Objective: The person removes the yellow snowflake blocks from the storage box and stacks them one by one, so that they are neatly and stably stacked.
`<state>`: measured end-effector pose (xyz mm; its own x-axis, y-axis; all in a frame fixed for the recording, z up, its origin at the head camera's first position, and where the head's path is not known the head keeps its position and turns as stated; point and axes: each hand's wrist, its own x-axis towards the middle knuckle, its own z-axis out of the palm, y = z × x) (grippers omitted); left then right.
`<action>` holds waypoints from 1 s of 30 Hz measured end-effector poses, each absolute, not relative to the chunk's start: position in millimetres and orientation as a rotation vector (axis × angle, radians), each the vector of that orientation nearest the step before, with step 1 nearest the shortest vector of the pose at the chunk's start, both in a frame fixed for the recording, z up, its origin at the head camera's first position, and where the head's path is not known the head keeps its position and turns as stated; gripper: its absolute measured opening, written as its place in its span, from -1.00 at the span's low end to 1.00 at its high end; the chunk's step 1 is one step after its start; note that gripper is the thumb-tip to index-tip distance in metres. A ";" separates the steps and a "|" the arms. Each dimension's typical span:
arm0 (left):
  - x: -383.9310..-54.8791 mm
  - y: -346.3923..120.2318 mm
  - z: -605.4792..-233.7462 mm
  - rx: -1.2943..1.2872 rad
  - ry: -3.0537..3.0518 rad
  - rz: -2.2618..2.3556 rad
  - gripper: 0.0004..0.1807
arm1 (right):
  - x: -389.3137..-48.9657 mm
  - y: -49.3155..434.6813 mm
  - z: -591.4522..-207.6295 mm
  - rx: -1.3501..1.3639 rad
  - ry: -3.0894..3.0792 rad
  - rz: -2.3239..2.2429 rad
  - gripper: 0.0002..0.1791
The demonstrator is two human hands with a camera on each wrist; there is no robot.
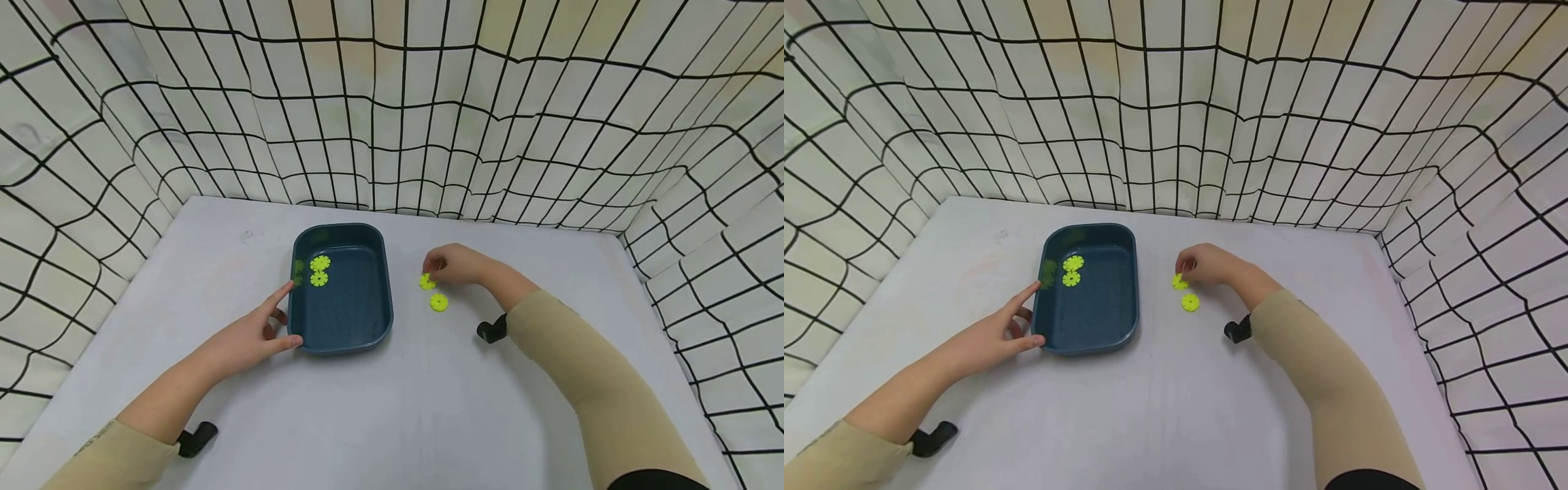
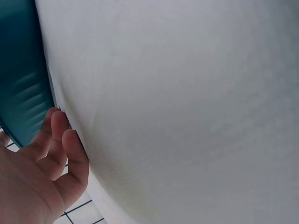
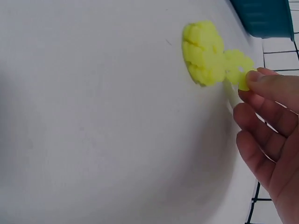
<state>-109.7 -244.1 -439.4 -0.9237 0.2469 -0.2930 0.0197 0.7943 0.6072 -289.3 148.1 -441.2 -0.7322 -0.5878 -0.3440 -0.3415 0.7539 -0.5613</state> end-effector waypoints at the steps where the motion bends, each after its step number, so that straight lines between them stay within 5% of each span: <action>1: -109.5 -244.2 -439.1 0.201 2.624 0.883 0.14 | -289.7 150.1 -439.5 -0.685 2.438 -0.665 -0.88; 30: -109.4 -244.9 -439.3 0.204 2.614 0.894 0.15 | -265.1 179.4 -444.4 -0.542 2.272 -0.882 -0.82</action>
